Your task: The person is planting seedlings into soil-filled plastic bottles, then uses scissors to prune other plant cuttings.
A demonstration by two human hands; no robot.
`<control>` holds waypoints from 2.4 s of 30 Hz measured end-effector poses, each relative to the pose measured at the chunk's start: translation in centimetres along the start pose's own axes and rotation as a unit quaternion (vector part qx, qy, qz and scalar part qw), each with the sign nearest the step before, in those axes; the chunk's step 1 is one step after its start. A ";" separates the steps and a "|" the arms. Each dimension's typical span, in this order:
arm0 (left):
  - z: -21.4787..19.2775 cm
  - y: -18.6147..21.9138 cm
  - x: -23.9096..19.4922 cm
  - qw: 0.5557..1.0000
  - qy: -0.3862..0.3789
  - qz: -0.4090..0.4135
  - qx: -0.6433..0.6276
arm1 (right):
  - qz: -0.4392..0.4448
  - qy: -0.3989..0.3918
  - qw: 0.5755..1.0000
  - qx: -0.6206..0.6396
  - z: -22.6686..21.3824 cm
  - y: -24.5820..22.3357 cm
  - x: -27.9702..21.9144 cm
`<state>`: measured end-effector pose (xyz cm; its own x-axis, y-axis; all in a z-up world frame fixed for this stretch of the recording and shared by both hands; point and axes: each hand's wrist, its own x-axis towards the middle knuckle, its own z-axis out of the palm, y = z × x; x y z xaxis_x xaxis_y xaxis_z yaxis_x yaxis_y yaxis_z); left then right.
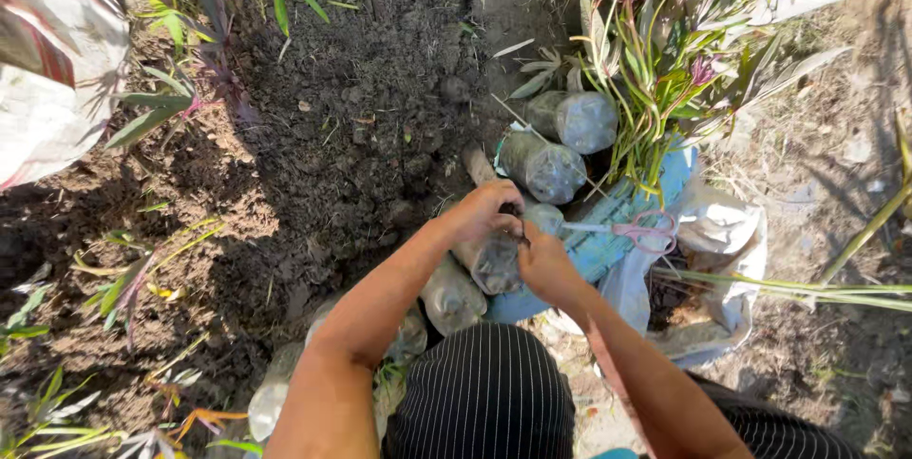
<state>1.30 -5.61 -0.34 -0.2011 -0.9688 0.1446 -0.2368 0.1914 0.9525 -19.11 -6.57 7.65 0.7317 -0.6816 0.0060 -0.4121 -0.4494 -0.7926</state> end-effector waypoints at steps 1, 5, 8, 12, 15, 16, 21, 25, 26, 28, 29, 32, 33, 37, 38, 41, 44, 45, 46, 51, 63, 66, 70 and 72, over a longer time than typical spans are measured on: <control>1.1 1.3 -1.5 0.998 0.013 0.026 0.051 | 0.069 -0.071 0.993 -0.071 -0.1 -0.3 -1.3; 1.7 8.3 -1.9 0.996 0.063 0.008 0.058 | 0.233 -0.270 0.921 -0.158 -5.6 -4.4 -2.8; 3.0 11.9 0.1 0.993 0.085 0.002 0.087 | 0.191 -0.185 0.964 -0.017 -11.1 -8.1 -3.5; 6.3 11.0 1.6 1.000 -0.006 -0.008 0.001 | 0.485 -0.211 0.834 0.161 -15.4 -9.5 -2.9; 5.5 6.0 0.7 0.962 -0.033 -0.167 -0.213 | 0.488 -0.192 0.795 0.304 -11.1 -6.2 0.3; 4.4 4.6 -0.2 0.963 -0.029 -0.164 -0.211 | 0.484 -0.208 0.792 0.308 -9.1 -5.1 1.3; 2.5 6.2 -2.6 0.974 -0.053 -0.172 -0.141 | 0.119 -0.182 0.976 0.001 -5.2 -4.1 -2.7; 3.6 10.2 -2.3 0.999 0.019 -0.022 0.012 | 0.162 -0.202 0.965 -0.045 -8.7 -6.4 -4.9; 4.3 10.7 -1.8 0.999 0.030 -0.013 -0.001 | 0.247 -0.222 0.943 0.000 -10.4 -7.7 -5.8; 5.1 10.4 0.4 1.000 0.008 0.009 0.002 | 0.314 -0.224 0.922 0.040 -11.7 -8.6 -4.0; 6.2 10.1 0.5 1.000 -0.019 0.021 -0.010 | 0.275 -0.194 0.940 0.046 -12.1 -8.7 -4.0; 5.6 5.3 2.3 0.995 -0.032 0.033 -0.088 | 0.405 -0.204 0.891 0.001 -9.3 -5.9 -2.1; 4.3 3.7 2.2 0.997 -0.029 -0.018 -0.076 | 0.382 -0.187 0.905 0.014 -6.9 -4.2 -0.4; 0.4 4.0 -0.8 0.999 -0.028 0.001 -0.017 | 0.104 -0.084 0.989 -0.064 -1.0 -1.3 -1.3; 1.2 5.7 -1.7 0.999 -0.031 -0.002 -0.021 | 0.110 -0.086 0.988 -0.062 -1.5 -1.8 -2.9; 1.2 9.8 -0.8 0.999 0.010 -0.017 0.032 | 0.155 -0.194 0.960 -0.128 -6.3 -4.0 -4.3; 0.4 12.0 0.4 0.991 0.097 0.062 0.073 | 0.178 -0.132 0.975 -0.028 -10.1 -6.2 -2.7; 0.4 12.1 0.3 0.972 0.200 0.040 0.115 | 0.206 -0.103 0.973 0.020 -11.2 -6.6 -2.1; 0.7 11.8 -0.1 0.941 0.300 0.018 0.155 | 0.234 -0.075 0.967 0.069 -12.0 -6.8 -1.6; 5.5 7.9 -4.9 0.949 0.208 -0.152 0.185 | 0.320 -0.014 0.935 0.155 -10.8 -2.8 4.5; 5.8 7.9 -4.7 0.952 0.134 -0.217 0.171 | 0.127 -0.075 0.971 -0.187 -8.1 1.2 9.5; 5.7 8.4 -4.6 0.951 0.111 -0.220 0.185 | -0.110 0.068 0.987 -0.094 -11.3 -2.4 7.6; 5.8 8.9 -4.5 0.946 0.090 -0.247 0.187 | 0.334 -0.044 0.938 0.085 -10.7 0.7 12.7; 5.5 9.0 -4.4 0.947 0.100 -0.242 0.187 | 0.313 -0.040 0.937 0.149 -6.1 3.7 16.8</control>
<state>-5.20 1.24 6.13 0.1919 -0.9604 -0.2019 -0.5834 -0.2771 0.7634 -11.66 -23.16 8.56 0.4402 -0.7071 -0.5534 -0.6127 0.2140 -0.7608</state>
